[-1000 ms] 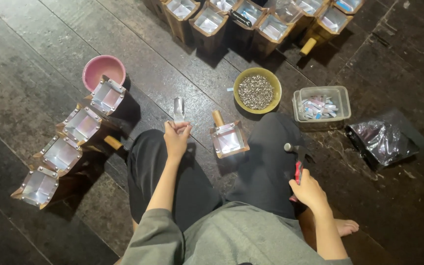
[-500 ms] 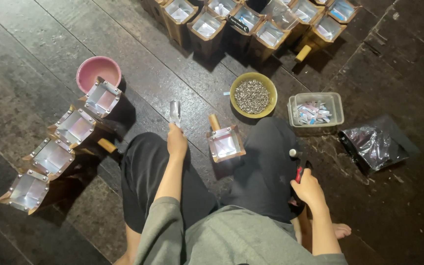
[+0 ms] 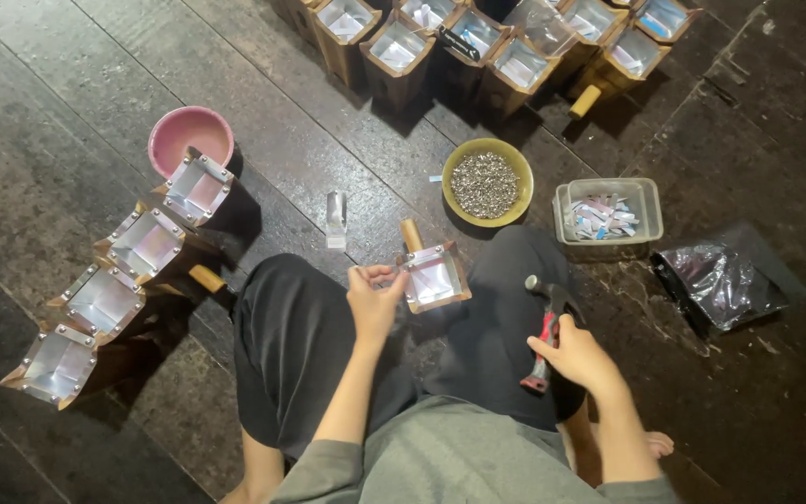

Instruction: Assembling small metal frames by hand using a hammer and small fasteners while sitting on the floor.

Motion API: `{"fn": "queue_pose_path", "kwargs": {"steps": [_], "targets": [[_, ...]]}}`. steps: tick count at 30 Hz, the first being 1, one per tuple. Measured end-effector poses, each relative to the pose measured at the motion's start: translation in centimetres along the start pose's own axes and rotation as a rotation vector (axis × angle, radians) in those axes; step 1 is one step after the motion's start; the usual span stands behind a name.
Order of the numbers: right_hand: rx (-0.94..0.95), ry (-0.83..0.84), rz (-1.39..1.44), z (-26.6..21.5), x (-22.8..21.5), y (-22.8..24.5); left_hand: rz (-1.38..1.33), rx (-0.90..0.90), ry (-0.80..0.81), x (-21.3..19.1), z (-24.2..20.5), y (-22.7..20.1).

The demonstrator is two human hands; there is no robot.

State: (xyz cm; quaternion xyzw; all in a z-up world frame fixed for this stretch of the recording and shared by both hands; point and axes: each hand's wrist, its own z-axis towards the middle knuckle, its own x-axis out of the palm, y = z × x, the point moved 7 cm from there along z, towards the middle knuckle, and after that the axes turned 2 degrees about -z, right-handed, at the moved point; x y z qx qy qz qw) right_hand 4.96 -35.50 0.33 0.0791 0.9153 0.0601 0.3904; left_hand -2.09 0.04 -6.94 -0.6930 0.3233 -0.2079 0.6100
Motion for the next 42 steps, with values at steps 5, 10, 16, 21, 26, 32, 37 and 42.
{"fn": "queue_pose_path", "kwargs": {"steps": [5,10,16,21,26,32,37,42], "targets": [[-0.082,0.062,-0.053,-0.4,-1.5,2.7,0.066,0.031,0.014,1.5,-0.5,-1.3],[-0.046,0.031,0.101,2.8,1.2,1.0,0.128,0.052,-0.044,1.3,-0.5,-0.7],[0.057,0.069,0.245,3.5,1.0,-1.2,0.152,0.140,-0.113,0.6,-0.8,0.5],[0.019,-0.151,-0.280,1.3,-4.0,2.7,0.107,0.120,-0.077,0.0,-0.2,0.9],[-0.465,-0.433,-0.231,3.0,-8.9,16.0,0.028,0.015,0.021,-0.1,0.7,1.2],[-0.444,-0.522,-0.358,26.4,-1.6,13.9,-0.349,-0.041,0.211,1.3,2.3,3.8],[-0.290,-0.387,-0.361,27.6,-1.9,14.6,-0.566,-0.106,0.411,2.4,3.7,4.8],[-0.240,-0.420,-0.392,30.5,-1.4,13.3,-0.690,-0.175,0.441,3.7,4.3,7.0]]}}
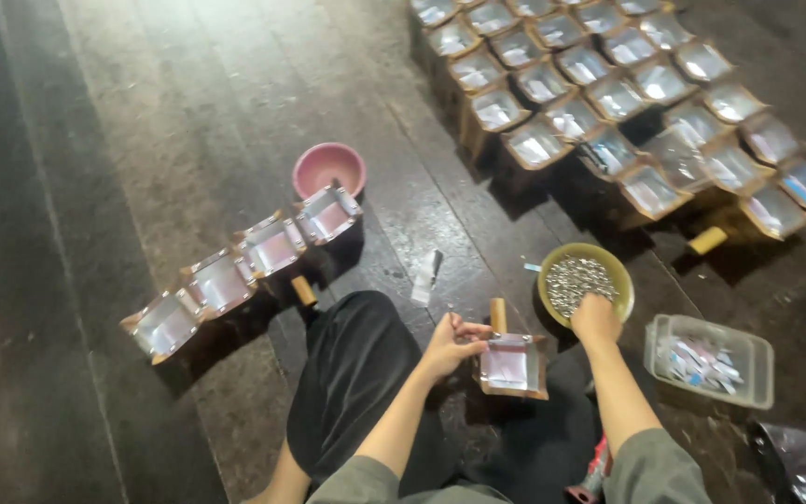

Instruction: Assembling small metal frames by hand using a hammer and small fasteners while sitting on the floor.

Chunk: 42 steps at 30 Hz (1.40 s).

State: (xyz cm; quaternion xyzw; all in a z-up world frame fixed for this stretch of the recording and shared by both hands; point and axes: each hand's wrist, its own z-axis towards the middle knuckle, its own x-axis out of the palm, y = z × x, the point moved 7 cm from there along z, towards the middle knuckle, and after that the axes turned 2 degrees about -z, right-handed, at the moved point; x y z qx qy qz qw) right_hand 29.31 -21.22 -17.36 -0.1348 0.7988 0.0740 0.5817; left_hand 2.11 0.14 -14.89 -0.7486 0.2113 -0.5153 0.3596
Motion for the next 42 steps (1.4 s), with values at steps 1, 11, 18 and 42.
{"fn": "queue_pose_path", "kwargs": {"steps": [1,11,18,42], "targets": [[-0.015,0.002,-0.001,0.3,0.4,0.1,0.000,0.008,-0.012,-0.4,0.2,0.2],[-0.030,-0.052,0.054,-1.7,-2.2,1.8,0.076,0.140,0.041,-1.6,2.1,3.5],[-0.043,-0.066,0.016,0.2,0.7,0.4,0.079,0.170,0.006,-1.2,1.3,2.7],[-0.238,0.097,1.252,-15.9,-9.2,8.8,-0.107,-0.005,0.067,-0.8,0.9,1.5]]}}
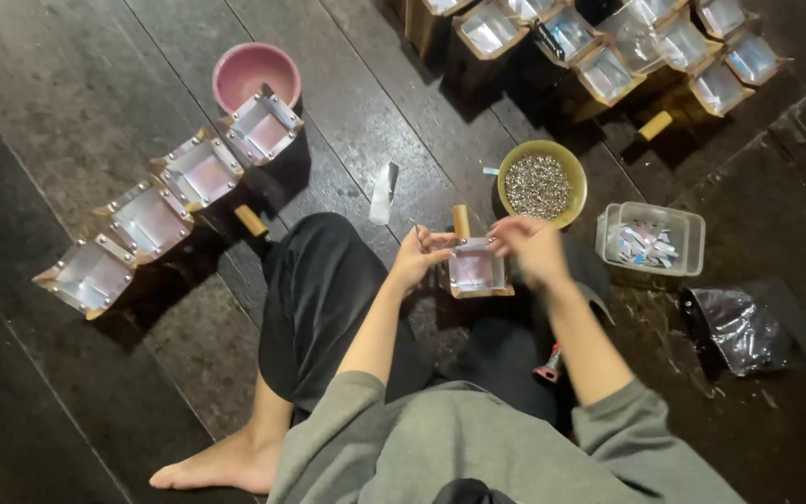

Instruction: Assembling small metal frames by hand using a hammer and small fasteners while sitting on the floor.

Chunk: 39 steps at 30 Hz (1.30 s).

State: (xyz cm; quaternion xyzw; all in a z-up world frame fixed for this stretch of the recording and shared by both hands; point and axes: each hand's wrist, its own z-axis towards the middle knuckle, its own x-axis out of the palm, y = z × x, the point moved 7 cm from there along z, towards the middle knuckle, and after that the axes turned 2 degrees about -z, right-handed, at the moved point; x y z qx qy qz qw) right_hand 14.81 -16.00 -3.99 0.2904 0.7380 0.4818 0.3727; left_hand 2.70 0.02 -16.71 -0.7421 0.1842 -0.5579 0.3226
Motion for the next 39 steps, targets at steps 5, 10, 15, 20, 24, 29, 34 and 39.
{"fn": "queue_pose_path", "kwargs": {"steps": [5,10,15,20,24,29,34,39], "targets": [[0.149,0.052,0.309,-3.3,5.6,-1.8,-0.008,-0.016,-0.002,0.9,-0.5,-1.0],[0.212,0.048,0.341,-2.4,6.8,-5.0,0.007,-0.040,-0.005,-0.1,-0.1,0.5],[0.244,0.039,0.273,-1.9,6.5,-5.9,0.005,-0.047,-0.016,0.1,-0.1,0.0],[0.185,0.024,0.216,-1.7,7.0,-5.9,0.007,-0.037,-0.022,0.7,-0.5,-1.3],[0.122,-0.004,0.163,-1.9,7.3,-4.9,0.010,-0.007,-0.019,-0.6,0.2,0.6],[0.112,-0.016,0.146,-2.1,7.4,-4.5,0.009,-0.002,-0.022,-0.6,-0.1,0.6],[0.124,-0.007,0.200,-2.1,7.2,-3.8,0.022,0.030,0.003,-0.1,0.1,-0.3],[0.137,0.013,0.121,-2.7,5.6,-2.7,0.027,0.027,0.005,-1.2,0.6,1.4]]}}
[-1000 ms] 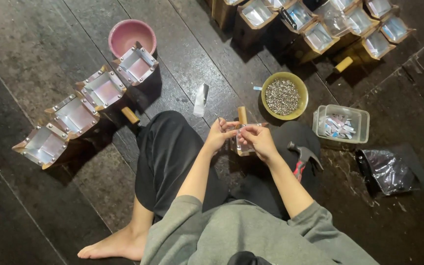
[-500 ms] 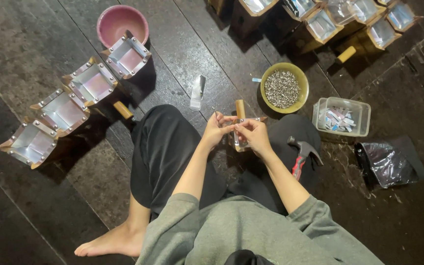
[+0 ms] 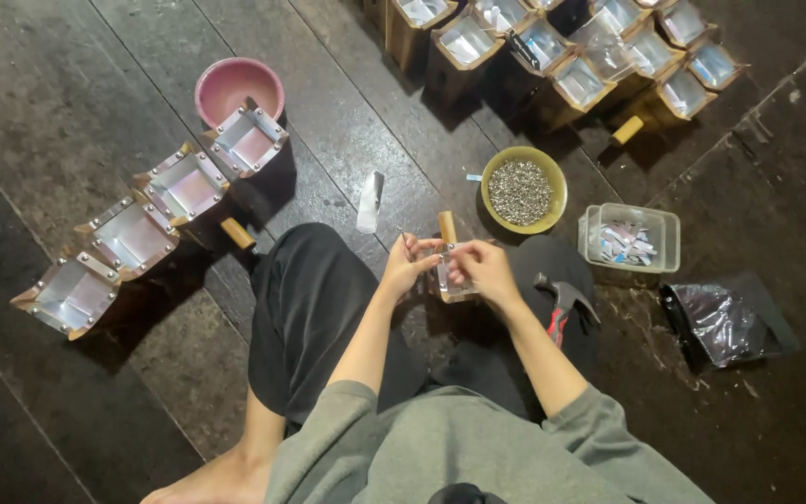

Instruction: Assembling small metal frames by hand using a hammer and small fasteners while sitting on the floor.

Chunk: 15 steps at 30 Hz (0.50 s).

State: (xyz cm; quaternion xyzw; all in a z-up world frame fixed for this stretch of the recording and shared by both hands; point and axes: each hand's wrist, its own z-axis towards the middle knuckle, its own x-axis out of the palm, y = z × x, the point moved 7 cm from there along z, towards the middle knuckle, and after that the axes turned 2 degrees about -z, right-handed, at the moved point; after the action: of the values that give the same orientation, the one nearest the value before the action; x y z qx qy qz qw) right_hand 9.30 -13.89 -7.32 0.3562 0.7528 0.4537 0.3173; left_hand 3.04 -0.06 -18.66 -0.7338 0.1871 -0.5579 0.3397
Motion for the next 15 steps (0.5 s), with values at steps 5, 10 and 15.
{"fn": "queue_pose_path", "kwargs": {"steps": [5,10,15], "targets": [[0.067,-0.179,-0.705,-8.5,-7.8,6.5,0.001,0.021,0.002,0.0,0.2,-0.3],[0.543,-0.102,-1.147,-13.5,-15.4,-3.0,-0.006,0.028,0.010,-0.3,0.4,0.6],[0.361,-0.368,0.013,-14.0,-15.8,-8.6,0.011,0.058,-0.002,-0.1,0.2,0.5]]}}
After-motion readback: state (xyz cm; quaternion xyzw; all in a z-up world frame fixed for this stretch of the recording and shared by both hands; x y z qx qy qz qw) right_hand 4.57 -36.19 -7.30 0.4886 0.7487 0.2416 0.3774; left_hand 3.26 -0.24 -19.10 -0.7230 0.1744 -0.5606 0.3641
